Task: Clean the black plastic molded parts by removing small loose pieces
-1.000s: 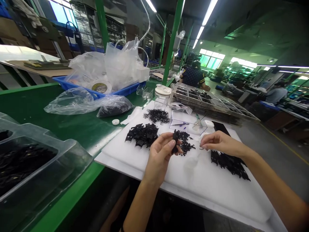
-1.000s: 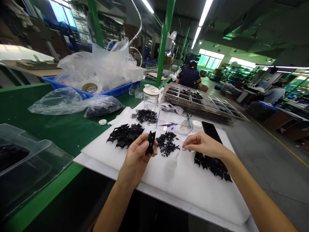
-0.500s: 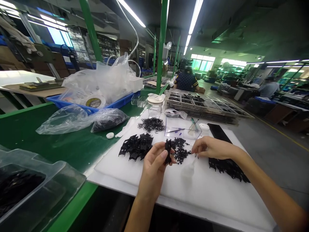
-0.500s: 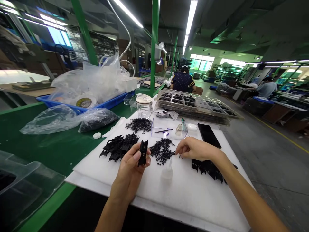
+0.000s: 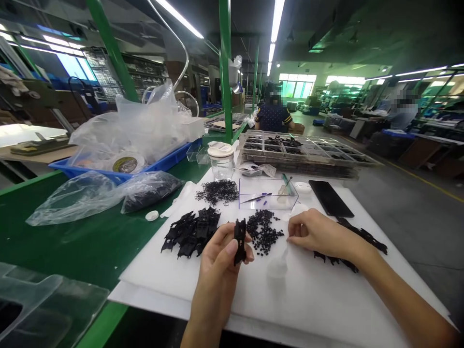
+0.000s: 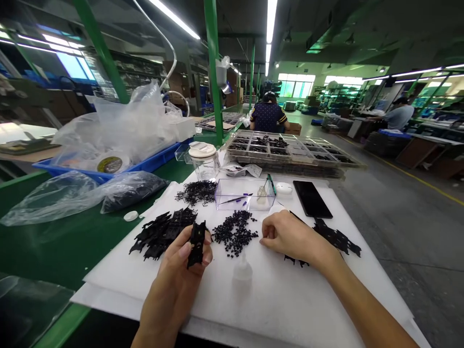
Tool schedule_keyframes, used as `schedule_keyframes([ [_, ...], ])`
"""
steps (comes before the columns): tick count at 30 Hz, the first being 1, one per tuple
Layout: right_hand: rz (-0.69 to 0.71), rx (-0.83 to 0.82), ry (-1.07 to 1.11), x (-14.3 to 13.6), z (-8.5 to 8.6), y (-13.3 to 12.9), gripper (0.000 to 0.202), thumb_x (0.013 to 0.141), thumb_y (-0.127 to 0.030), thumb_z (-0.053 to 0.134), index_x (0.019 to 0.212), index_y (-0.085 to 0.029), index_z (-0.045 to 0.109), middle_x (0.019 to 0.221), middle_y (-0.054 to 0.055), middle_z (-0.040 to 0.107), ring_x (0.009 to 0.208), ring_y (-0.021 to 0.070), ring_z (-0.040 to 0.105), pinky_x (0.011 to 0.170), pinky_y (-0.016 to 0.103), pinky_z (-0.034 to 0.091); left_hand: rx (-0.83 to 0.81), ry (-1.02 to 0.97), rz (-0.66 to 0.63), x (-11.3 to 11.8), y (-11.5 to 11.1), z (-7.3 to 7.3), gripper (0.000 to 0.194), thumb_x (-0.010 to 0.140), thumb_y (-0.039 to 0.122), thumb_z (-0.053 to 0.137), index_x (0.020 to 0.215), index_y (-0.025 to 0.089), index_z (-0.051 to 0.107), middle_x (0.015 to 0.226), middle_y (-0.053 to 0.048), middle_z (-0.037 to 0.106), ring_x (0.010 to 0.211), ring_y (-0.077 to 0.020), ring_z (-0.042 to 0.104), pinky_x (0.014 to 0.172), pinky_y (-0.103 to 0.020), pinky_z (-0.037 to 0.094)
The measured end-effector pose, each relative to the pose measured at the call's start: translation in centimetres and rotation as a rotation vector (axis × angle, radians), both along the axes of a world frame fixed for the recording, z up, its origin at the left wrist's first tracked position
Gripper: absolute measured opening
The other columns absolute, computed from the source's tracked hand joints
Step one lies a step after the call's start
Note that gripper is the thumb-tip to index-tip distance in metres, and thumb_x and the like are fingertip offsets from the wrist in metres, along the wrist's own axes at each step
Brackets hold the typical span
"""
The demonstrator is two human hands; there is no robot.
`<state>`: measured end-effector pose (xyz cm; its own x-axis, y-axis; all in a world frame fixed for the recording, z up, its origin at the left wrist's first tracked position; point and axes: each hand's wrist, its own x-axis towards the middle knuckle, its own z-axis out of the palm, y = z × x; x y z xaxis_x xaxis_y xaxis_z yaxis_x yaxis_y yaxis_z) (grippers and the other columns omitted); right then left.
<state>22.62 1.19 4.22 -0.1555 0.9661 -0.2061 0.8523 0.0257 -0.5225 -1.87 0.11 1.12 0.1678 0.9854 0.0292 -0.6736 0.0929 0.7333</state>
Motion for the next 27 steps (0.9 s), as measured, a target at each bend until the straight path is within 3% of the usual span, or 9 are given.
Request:
schedule_keyframes([
  [7, 0.06, 0.087, 0.041, 0.8, -0.4, -0.8, 0.017, 0.091, -0.021, 0.059, 0.095, -0.021, 0.076, 0.101, 0.005, 0.07, 0.084, 0.018, 0.069, 0.073, 0.028, 0.056, -0.003, 0.07, 0.046, 0.5, 0.0, 0.6, 0.022, 0.08, 0.032, 0.083, 0.094, 0.017, 0.075, 0.083, -0.004, 0.069, 0.066, -0.0113, 0.06, 0.066, -0.02, 0.051],
  [10, 0.067, 0.117, 0.063, 0.9, -0.6, -0.7, 0.018, 0.091, -0.023, 0.061, 0.103, -0.022, 0.075, 0.104, 0.006, 0.071, 0.092, 0.0205, 0.069, 0.08, 0.031, 0.056, -0.033, 0.067, 0.067, 0.6, 0.0, 0.6, 0.023, 0.079, 0.03, 0.084, 0.096, 0.018, 0.075, 0.087, -0.004, 0.071, 0.071, -0.0136, 0.065, 0.07, -0.022, 0.054],
  [14, 0.059, 0.161, 0.062, 1.4, -0.8, -0.3, 0.011, 0.087, -0.027, 0.069, 0.094, -0.02, 0.073, 0.098, 0.007, 0.072, 0.09, 0.0228, 0.067, 0.078, 0.032, 0.055, -0.051, 0.084, 0.072, 0.8, -0.2, 0.7, 0.023, 0.082, 0.031, 0.084, 0.099, 0.018, 0.075, 0.092, -0.004, 0.073, 0.077, -0.0141, 0.069, 0.075, -0.022, 0.055],
  [21, 0.104, 0.137, 0.079, 1.7, -0.8, 0.1, 0.011, 0.087, -0.023, 0.066, 0.088, -0.021, 0.077, 0.094, 0.005, 0.069, 0.083, 0.019, 0.064, 0.074, 0.03, 0.052, -0.019, 0.09, 0.035, 0.5, -0.1, 0.3, 0.024, 0.082, 0.035, 0.084, 0.097, 0.018, 0.076, 0.09, -0.003, 0.072, 0.07, -0.0114, 0.065, 0.066, -0.018, 0.054],
  [27, 0.102, 0.156, 0.068, 1.6, -0.7, 0.1, 0.01, 0.088, -0.028, 0.067, 0.086, -0.022, 0.075, 0.091, 0.004, 0.064, 0.074, 0.0172, 0.057, 0.066, 0.031, 0.047, -0.009, 0.087, -0.005, 0.3, 0.4, -0.3, 0.021, 0.084, 0.03, 0.083, 0.1, 0.019, 0.075, 0.094, -0.004, 0.076, 0.085, -0.0138, 0.071, 0.082, -0.021, 0.057],
])
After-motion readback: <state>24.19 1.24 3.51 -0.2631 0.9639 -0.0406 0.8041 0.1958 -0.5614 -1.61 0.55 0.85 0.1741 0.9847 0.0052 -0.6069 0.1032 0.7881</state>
